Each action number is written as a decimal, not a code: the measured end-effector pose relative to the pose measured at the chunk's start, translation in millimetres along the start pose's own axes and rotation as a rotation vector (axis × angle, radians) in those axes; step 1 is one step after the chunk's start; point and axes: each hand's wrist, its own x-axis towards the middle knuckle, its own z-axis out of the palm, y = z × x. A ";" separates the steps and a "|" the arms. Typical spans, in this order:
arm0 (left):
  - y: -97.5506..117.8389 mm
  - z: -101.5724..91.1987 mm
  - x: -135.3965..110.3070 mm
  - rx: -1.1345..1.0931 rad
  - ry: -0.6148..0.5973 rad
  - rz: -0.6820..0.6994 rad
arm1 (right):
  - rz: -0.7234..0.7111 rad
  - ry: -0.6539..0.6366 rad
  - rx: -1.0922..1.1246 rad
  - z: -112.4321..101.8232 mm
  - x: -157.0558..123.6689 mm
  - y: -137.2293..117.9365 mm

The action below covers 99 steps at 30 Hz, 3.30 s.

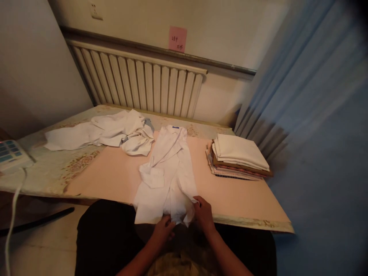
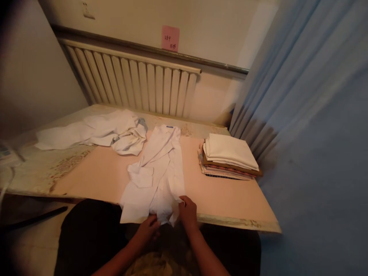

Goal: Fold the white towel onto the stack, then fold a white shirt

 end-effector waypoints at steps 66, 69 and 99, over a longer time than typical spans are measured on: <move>89.3 29.3 -14.0 0.835 -0.066 0.651 | -0.083 0.091 -0.130 -9.7 -2.8 -39.0; 90.7 31.7 -17.5 0.708 0.034 0.736 | -0.104 0.091 -0.144 -10.1 -3.0 -41.2; 78.6 11.2 3.8 -0.673 -0.157 -0.012 | -0.235 -0.189 -0.216 -6.0 -3.8 -35.0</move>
